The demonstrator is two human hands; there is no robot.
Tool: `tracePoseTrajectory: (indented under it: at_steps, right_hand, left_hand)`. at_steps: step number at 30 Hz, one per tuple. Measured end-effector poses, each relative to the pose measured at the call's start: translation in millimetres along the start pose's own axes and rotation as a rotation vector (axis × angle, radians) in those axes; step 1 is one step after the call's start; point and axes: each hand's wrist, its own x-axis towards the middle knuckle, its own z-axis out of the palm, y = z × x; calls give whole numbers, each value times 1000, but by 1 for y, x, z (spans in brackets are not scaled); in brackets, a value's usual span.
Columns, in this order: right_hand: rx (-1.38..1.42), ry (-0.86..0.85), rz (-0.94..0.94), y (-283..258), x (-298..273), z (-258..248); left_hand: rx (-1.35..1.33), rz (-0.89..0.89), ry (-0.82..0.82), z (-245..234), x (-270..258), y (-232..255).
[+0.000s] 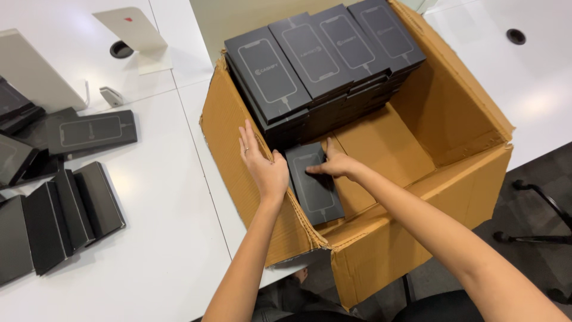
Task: The person picks up black boxes from a table, opens them to check the contents, and places them into a cardboard box.
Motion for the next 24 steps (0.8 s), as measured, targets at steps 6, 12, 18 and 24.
tracePoseTrajectory:
  at_steps: [6,12,18,24]
  right_hand:
    - [-197,-138,26,-6,-8,10]
    - [-239,-57,-219,14,22,37]
    - [-135,-87,-207,23,26,43]
    - [-103,-76,-283,23,24,41]
  left_hand:
    - [-10,18,26,2,1,0]
    - [-28,-8,23,2,-1,-1]
    - [-6,19,41,2,-1,-2]
    - [-24,-4,43,1,-1,5]
